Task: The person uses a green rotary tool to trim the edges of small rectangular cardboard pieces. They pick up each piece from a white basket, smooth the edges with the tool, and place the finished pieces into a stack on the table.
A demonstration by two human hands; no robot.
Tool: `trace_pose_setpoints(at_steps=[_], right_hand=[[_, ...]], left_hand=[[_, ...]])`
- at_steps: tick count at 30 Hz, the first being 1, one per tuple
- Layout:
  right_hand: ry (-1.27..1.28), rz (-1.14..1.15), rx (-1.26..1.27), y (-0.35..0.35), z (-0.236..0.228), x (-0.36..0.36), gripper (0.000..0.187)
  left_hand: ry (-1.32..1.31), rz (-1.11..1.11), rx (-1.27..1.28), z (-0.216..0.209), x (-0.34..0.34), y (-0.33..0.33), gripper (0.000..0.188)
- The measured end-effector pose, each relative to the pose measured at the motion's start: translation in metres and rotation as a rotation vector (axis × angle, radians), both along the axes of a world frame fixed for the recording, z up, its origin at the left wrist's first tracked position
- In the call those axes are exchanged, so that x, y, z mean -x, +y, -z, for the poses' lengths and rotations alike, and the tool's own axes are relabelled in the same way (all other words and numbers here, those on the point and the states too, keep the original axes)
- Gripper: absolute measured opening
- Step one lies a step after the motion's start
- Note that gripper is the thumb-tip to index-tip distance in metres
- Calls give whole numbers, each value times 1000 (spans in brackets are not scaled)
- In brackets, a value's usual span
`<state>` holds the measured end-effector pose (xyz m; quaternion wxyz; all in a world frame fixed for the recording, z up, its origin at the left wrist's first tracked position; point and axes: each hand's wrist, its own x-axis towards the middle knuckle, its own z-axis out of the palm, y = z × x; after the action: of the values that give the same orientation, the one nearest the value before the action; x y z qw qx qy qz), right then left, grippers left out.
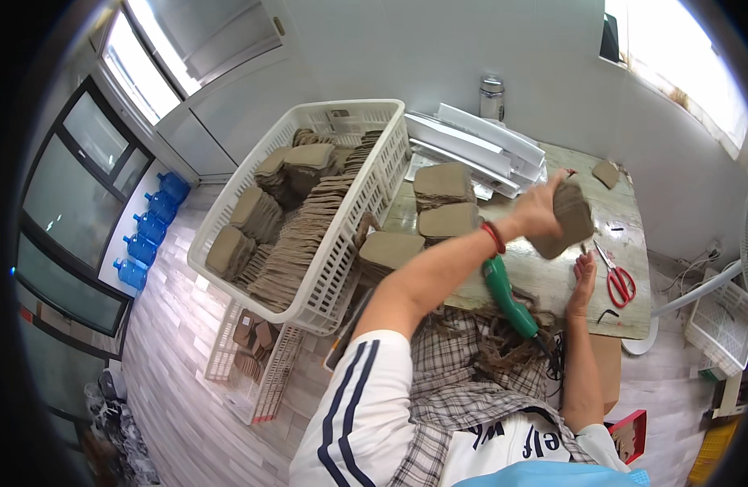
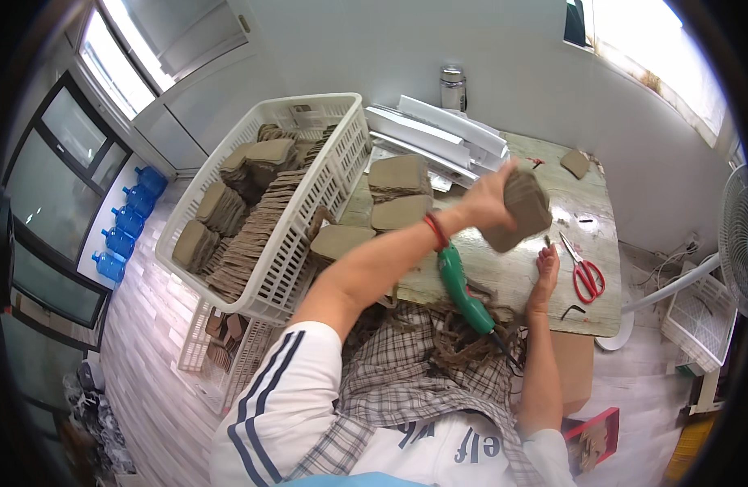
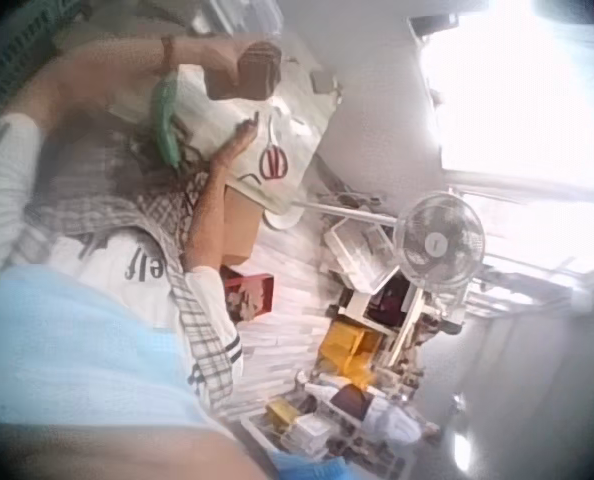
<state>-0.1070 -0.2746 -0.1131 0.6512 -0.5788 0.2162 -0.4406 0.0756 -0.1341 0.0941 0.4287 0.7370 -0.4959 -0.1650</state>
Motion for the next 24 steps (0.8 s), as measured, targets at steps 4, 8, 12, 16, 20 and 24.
trace_pose_setpoints(at_steps=[4, 8, 12, 16, 20, 24], right_hand=[[75, 16, 80, -6, 3, 4, 61], [85, 25, 32, 2, 2, -6, 50], [150, 21, 97, -4, 5, -5, 45], [246, 30, 183, -5, 7, 0, 45], [304, 26, 218, -8, 8, 1, 45], [313, 22, 244, -15, 12, 1, 45]], left_hand=[[472, 105, 640, -103, -73, 65, 80], [739, -116, 878, -171, -156, 213, 32], [962, -427, 1027, -169, -209, 360, 34], [556, -835, 636, -141, -208, 456, 51], [-36, -771, 48, -127, -196, 499, 91], [-571, -608, -408, -101, -205, 499, 98]])
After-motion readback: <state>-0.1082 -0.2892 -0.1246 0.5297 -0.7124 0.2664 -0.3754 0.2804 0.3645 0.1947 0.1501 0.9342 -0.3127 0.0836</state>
